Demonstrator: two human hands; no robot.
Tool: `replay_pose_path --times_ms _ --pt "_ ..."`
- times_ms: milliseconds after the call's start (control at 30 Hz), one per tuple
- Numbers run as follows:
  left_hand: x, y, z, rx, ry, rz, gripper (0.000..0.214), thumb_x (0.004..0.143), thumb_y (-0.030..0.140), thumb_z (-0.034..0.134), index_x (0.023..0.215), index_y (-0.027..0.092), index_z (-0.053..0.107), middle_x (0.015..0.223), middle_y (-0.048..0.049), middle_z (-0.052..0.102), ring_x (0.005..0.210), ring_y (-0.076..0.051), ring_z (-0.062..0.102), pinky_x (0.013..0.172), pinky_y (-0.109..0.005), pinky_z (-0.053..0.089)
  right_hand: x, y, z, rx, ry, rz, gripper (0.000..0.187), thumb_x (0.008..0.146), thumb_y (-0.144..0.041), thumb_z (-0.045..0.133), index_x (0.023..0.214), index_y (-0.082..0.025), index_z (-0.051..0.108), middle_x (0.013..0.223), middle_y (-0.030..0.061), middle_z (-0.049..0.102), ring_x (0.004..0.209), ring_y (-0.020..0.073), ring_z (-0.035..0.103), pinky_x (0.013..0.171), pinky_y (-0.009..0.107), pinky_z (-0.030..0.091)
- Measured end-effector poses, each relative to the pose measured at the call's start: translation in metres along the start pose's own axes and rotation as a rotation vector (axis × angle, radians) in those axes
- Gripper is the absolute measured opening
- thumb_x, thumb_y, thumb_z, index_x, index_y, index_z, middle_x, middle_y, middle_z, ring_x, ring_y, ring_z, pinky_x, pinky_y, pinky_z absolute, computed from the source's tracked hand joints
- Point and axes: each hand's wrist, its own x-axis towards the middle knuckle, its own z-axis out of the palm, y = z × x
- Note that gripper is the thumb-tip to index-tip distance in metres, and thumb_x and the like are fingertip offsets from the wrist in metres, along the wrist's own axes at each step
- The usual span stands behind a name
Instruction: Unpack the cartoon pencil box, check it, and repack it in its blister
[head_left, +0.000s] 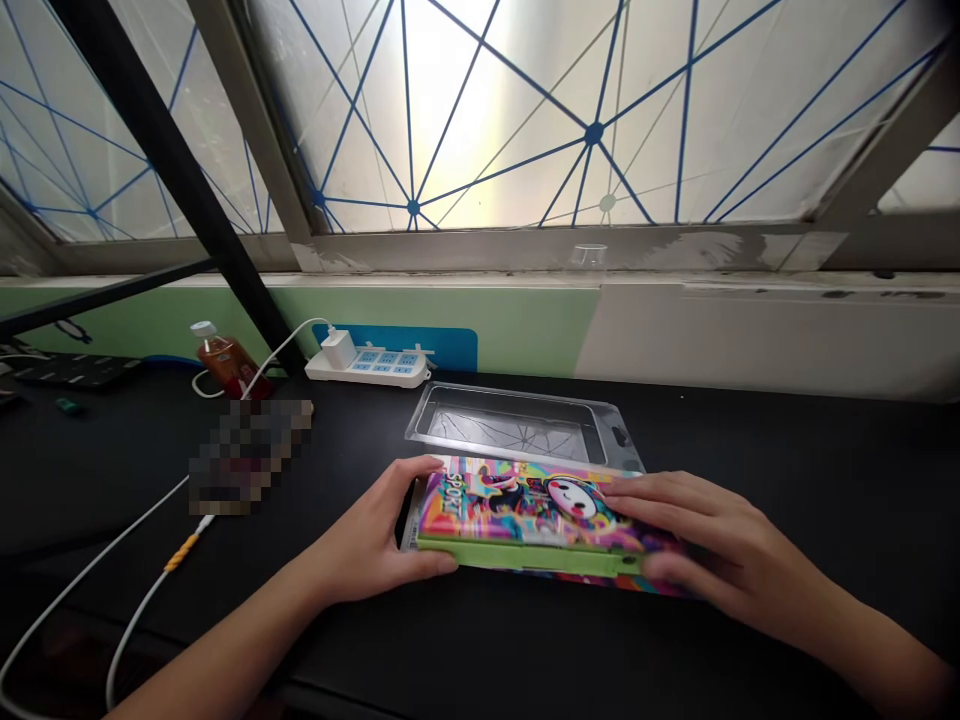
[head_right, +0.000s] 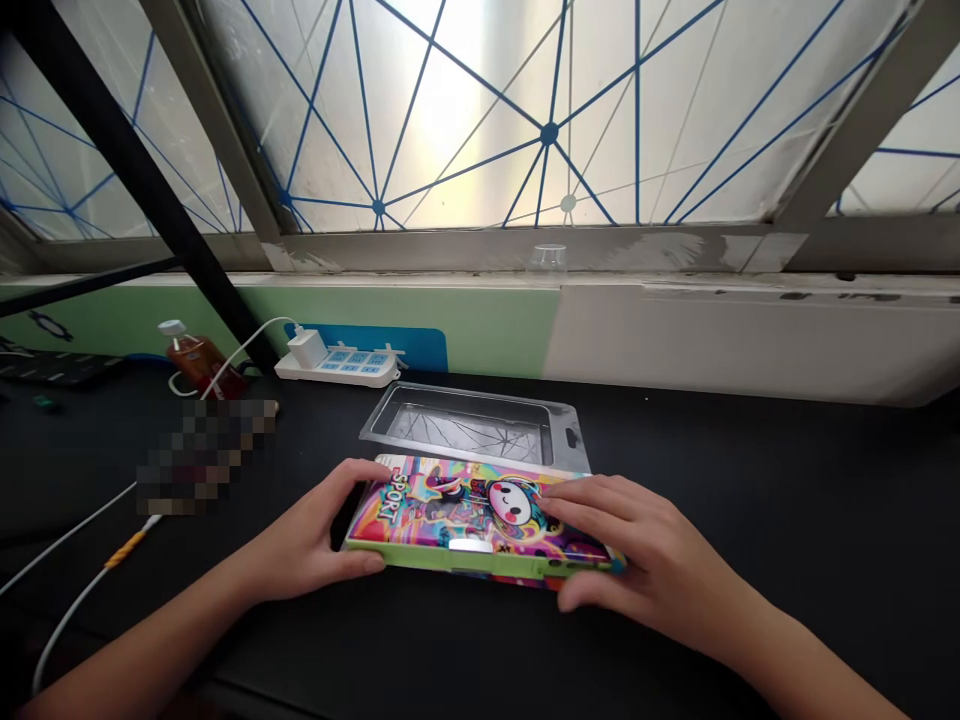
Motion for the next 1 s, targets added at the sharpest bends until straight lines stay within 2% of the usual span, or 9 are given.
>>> replay_pose_path --times_ms 67,133,233,333,433,500,600,833,1000 --pt "0.002 -0.001 0.000 -0.003 0.010 0.034 0.067 0.084 0.053 0.085 0.139 0.028 0.054 0.143 -0.0132 0.061 0.135 -0.037 0.061 0.114 -0.052 0.051 -0.004 0.002 0.002 -0.028 -0.039 -0.019 0.069 0.087 -0.063 0.080 0.147 -0.035 0.065 0.130 0.0099 0.079 0.113 0.0336 0.078 0.090 0.043 0.066" --pt "0.003 -0.003 -0.001 -0.010 0.019 0.053 0.062 0.086 0.056 0.082 0.135 0.026 0.057 0.142 -0.0141 0.062 0.135 -0.037 0.060 0.115 -0.051 0.050 -0.005 0.002 0.005 -0.060 -0.029 -0.013 0.074 0.085 -0.061 0.083 0.151 -0.036 0.062 0.131 0.0097 0.078 0.112 0.0341 0.078 0.090 0.044 0.067" --pt "0.005 -0.003 -0.003 -0.039 0.009 0.063 0.064 0.090 0.059 0.078 0.139 0.025 0.056 0.141 -0.0139 0.062 0.133 -0.036 0.060 0.114 -0.050 0.050 -0.005 -0.003 0.008 -0.036 0.065 0.045 0.057 0.093 -0.049 0.079 0.147 -0.039 0.064 0.127 0.0064 0.081 0.107 0.0312 0.080 0.087 0.040 0.068" --pt "0.006 0.001 -0.005 -0.001 -0.075 0.113 0.064 0.088 0.058 0.082 0.140 0.027 0.061 0.142 -0.0121 0.064 0.133 -0.036 0.057 0.115 -0.051 0.048 -0.005 -0.007 0.007 0.063 0.164 0.236 0.035 0.094 -0.052 0.075 0.125 -0.036 0.075 0.106 0.0037 0.085 0.082 0.0272 0.083 0.063 0.031 0.068" --pt "0.006 0.006 -0.005 0.054 -0.122 0.128 0.067 0.086 0.054 0.086 0.143 0.029 0.062 0.146 -0.0116 0.062 0.135 -0.037 0.054 0.117 -0.053 0.045 -0.005 -0.005 0.006 0.174 0.132 0.419 0.027 0.094 -0.055 0.073 0.106 -0.031 0.077 0.096 0.0036 0.084 0.075 0.0267 0.082 0.052 0.028 0.064" --pt "0.006 0.007 -0.004 0.043 -0.095 0.088 0.091 0.079 0.055 0.092 0.155 0.030 0.050 0.153 -0.0134 0.057 0.139 -0.039 0.052 0.118 -0.054 0.045 -0.003 -0.003 0.007 0.200 0.093 0.445 0.028 0.094 -0.055 0.071 0.103 -0.030 0.078 0.098 0.0049 0.084 0.084 0.0295 0.083 0.059 0.031 0.067" --pt "0.006 0.006 -0.002 0.038 -0.069 0.051 0.119 0.069 0.053 0.100 0.165 0.033 0.033 0.161 -0.0149 0.048 0.147 -0.042 0.047 0.121 -0.057 0.043 0.002 0.000 0.009 0.167 0.058 0.412 0.024 0.098 -0.051 0.066 0.104 -0.030 0.078 0.099 0.0047 0.083 0.087 0.0278 0.082 0.065 0.033 0.067" --pt "0.010 0.007 0.002 0.104 -0.075 0.061 0.096 0.069 0.038 0.097 0.152 0.028 0.049 0.153 -0.0153 0.056 0.143 -0.043 0.049 0.120 -0.060 0.043 0.013 -0.002 0.012 -0.164 0.150 0.191 0.018 0.103 -0.042 0.063 0.103 -0.031 0.077 0.097 0.0062 0.074 0.085 0.0260 0.071 0.070 0.041 0.057" --pt "0.006 -0.004 0.009 0.064 -0.019 0.046 0.108 0.071 0.042 0.097 0.161 0.030 0.039 0.151 -0.0150 0.054 0.140 -0.040 0.049 0.118 -0.058 0.045 0.036 -0.028 0.021 -0.228 0.002 0.114 0.028 0.106 -0.046 0.058 0.119 -0.026 0.073 0.109 0.0081 0.078 0.094 0.0272 0.072 0.075 0.043 0.054"
